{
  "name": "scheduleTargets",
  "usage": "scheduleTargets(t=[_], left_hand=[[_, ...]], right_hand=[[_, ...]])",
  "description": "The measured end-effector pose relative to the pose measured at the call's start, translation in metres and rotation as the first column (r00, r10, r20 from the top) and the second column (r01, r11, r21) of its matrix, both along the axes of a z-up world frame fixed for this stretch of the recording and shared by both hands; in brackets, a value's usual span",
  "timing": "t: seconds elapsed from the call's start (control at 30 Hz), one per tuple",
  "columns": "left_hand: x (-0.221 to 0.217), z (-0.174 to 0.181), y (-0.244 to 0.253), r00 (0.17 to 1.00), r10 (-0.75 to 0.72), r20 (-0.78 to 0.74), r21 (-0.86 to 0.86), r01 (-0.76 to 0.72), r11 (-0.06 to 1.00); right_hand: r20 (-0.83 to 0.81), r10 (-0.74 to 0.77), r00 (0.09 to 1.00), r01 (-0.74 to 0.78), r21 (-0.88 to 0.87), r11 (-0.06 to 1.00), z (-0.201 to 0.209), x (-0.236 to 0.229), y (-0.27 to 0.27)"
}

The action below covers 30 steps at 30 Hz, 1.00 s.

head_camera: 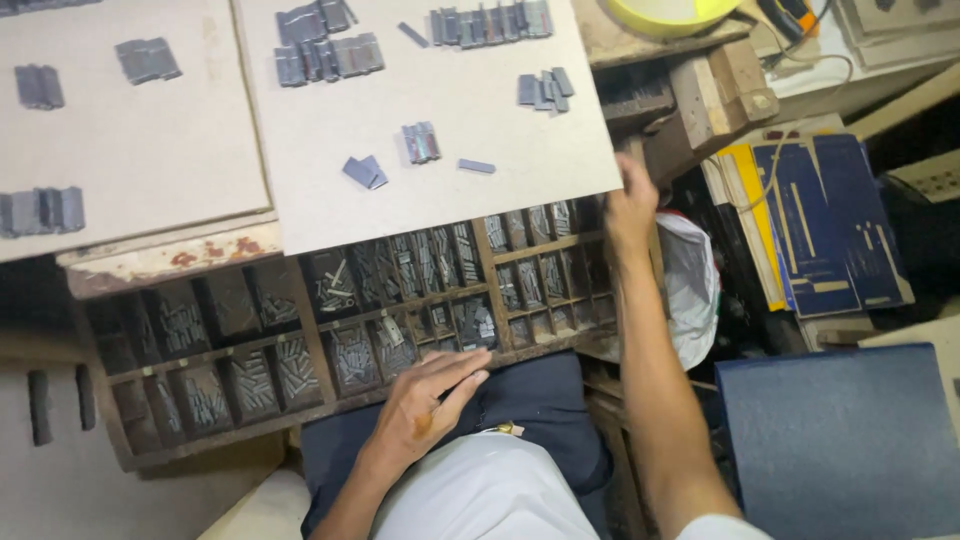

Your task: The person sits at a workbench and sorts small, rectangular metal parts by hand. They pick up pieces from a wooden drawer with compartments, inspect them, and place them into specific sections of the drawer or onto the white surface above.

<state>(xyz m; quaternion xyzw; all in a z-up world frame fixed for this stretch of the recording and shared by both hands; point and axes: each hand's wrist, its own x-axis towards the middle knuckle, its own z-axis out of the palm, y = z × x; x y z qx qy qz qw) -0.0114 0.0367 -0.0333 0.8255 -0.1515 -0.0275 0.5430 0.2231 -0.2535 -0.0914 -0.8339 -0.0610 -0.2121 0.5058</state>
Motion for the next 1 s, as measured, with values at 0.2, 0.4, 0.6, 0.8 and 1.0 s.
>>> scheduleTargets(t=[0.2, 0.4, 0.6, 0.8, 1.0], left_hand=[[0.026, 0.044, -0.027, 0.983, 0.075, 0.166, -0.123, -0.055, 0.991], [0.034, 0.063, -0.043, 0.94, 0.047, 0.338, -0.129, -0.004, 0.992], [0.034, 0.074, -0.049, 0.916, 0.036, 0.4, -0.105, 0.007, 0.994], [0.034, 0.065, -0.052, 0.917, 0.053, 0.395, -0.12, -0.006, 0.993], [0.036, 0.056, -0.052, 0.917, 0.022, 0.399, -0.098, 0.018, 0.995]], right_hand=[[-0.38, 0.553, 0.741, 0.219, 0.916, 0.335, 0.043, -0.113, 0.037], [-0.062, 0.762, 0.644, 0.239, 0.963, -0.124, 0.042, -0.152, 0.045], [-0.041, 0.792, 0.609, 0.321, 0.926, -0.199, 0.038, -0.169, 0.049], [-0.014, 0.796, 0.606, 0.35, 0.903, -0.25, 0.035, -0.174, 0.05], [-0.04, 0.802, 0.596, 0.377, 0.896, -0.235, 0.019, -0.178, 0.044]])
